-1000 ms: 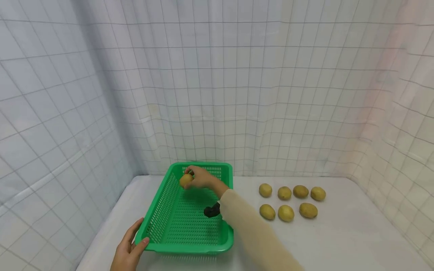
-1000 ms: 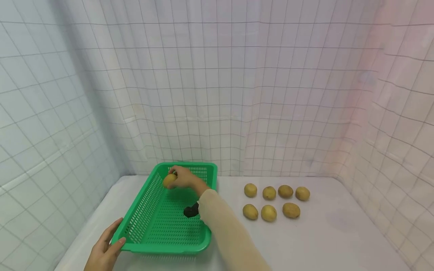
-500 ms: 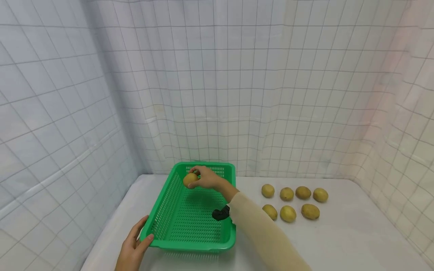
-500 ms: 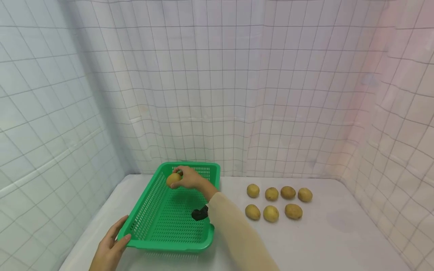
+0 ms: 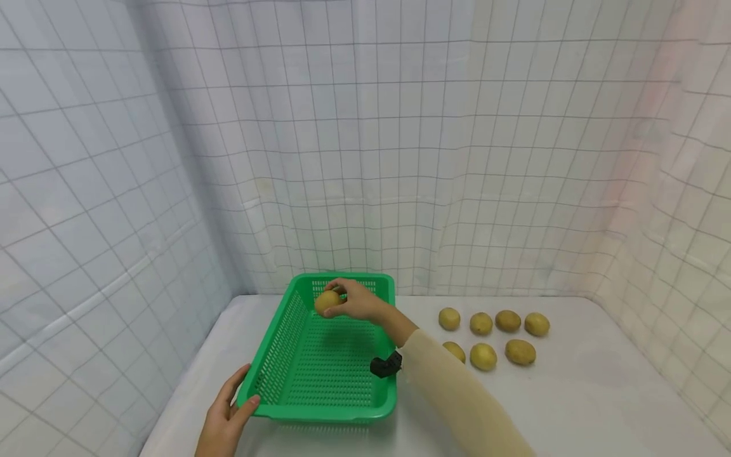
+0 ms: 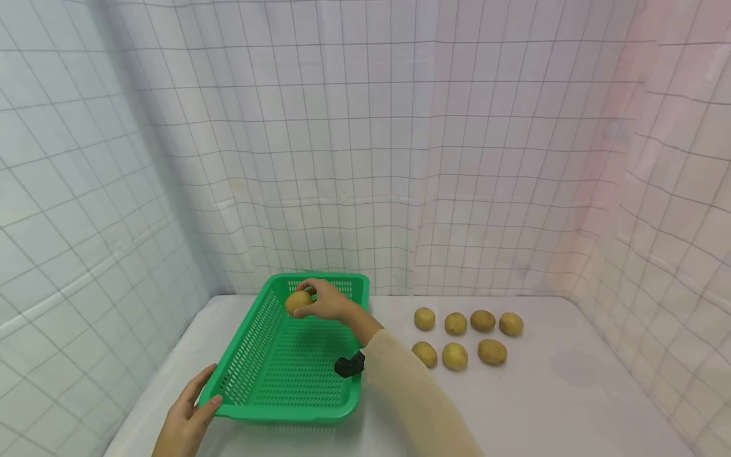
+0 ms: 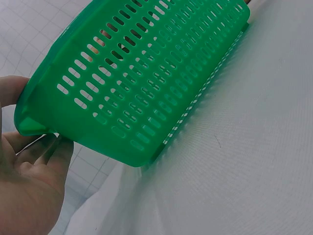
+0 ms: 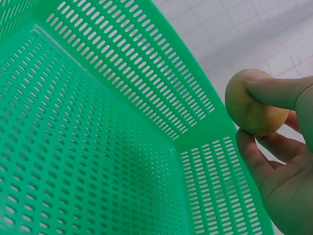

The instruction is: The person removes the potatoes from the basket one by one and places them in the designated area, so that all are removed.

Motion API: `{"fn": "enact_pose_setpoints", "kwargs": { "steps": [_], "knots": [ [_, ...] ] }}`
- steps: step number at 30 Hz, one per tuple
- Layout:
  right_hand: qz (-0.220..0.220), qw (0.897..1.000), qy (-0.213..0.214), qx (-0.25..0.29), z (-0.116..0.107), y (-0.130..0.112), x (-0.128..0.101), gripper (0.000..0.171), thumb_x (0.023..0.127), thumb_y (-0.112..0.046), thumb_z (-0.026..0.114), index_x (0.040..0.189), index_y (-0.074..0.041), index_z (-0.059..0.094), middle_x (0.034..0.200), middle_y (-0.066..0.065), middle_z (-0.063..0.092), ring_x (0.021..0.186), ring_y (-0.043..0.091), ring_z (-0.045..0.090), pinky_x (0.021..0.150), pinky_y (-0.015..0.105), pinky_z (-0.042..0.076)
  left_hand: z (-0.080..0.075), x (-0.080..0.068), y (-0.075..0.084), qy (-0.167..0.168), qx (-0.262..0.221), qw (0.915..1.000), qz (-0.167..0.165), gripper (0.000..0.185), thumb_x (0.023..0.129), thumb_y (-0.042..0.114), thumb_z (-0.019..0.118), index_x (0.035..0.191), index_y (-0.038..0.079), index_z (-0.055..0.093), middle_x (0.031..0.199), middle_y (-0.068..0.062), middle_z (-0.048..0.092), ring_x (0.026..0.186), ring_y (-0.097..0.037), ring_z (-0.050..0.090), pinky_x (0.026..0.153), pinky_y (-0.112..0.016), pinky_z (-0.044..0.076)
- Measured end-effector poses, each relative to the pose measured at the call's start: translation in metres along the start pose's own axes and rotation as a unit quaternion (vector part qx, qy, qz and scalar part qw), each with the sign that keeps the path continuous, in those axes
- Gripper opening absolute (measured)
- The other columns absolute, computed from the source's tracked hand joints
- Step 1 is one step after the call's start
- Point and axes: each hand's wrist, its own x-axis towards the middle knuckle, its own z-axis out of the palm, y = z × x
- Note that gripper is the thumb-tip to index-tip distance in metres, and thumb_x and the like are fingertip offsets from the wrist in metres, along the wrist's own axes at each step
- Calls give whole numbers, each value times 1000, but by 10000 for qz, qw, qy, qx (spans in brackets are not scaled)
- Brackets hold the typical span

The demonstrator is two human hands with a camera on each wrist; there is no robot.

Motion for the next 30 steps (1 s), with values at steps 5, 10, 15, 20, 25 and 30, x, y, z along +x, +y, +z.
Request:
{"fn": "enact_pose_setpoints", "kwargs": {
  "steps": [5, 10, 15, 20, 25, 30],
  "knots": [
    [-12, 10000, 9, 68, -7, 3, -5, 49, 92, -16, 82, 135, -9, 59, 129, 9, 58, 106, 22, 64, 84, 36, 58, -1, 0, -2, -31, -18, 10000, 54, 68, 108, 14, 58, 159, -10, 19, 163, -33, 13, 112, 15, 48, 87, -17, 53],
    [-37, 10000, -15, -24, -17, 4, -14, 47, 94, -16, 80, 134, -9, 57, 128, 11, 57, 106, 25, 64, 83, 37, 58, 0, 0, -3, -71, -124, 9997, 208, 67, 108, 11, 58, 158, -11, 19, 163, -35, 12, 114, 14, 48, 88, -17, 53],
    [8, 10000, 29, 79, -30, 8, -24, 50, 95, -16, 80, 137, -6, 55, 131, 14, 56, 109, 26, 64, 85, 37, 58, -1, 1, -1, -26, -70, 9994, 328, 67, 108, 11, 58, 158, -11, 20, 162, -34, 14, 116, 14, 47, 89, -16, 52],
    [106, 9999, 85, 80, -45, 14, -40, 50, 95, -19, 79, 136, -8, 53, 134, 14, 54, 109, 26, 64, 88, 43, 58, -1, 2, -2, -56, -210, 9994, 264, 67, 108, 10, 57, 158, -11, 18, 162, -34, 12, 114, 15, 48, 89, -15, 52],
    [152, 9997, 214, 2, -59, 21, -55, 49, 94, -21, 79, 133, -10, 53, 132, 14, 54, 106, 25, 65, 88, 41, 57, -3, 2, -3, -131, -388, 9987, 307, 66, 108, 7, 55, 158, -12, 17, 162, -35, 10, 114, 11, 52, 88, -15, 52],
    [193, 9992, 346, -11, -72, 23, -69, 47, 94, -21, 80, 131, -10, 53, 129, 13, 56, 103, 25, 66, 89, 41, 56, -1, 3, -4, -170, -483, 9981, 348, 66, 108, 6, 54, 158, -13, 15, 162, -36, 7, 115, 10, 53, 88, -15, 52]
  ]
}}
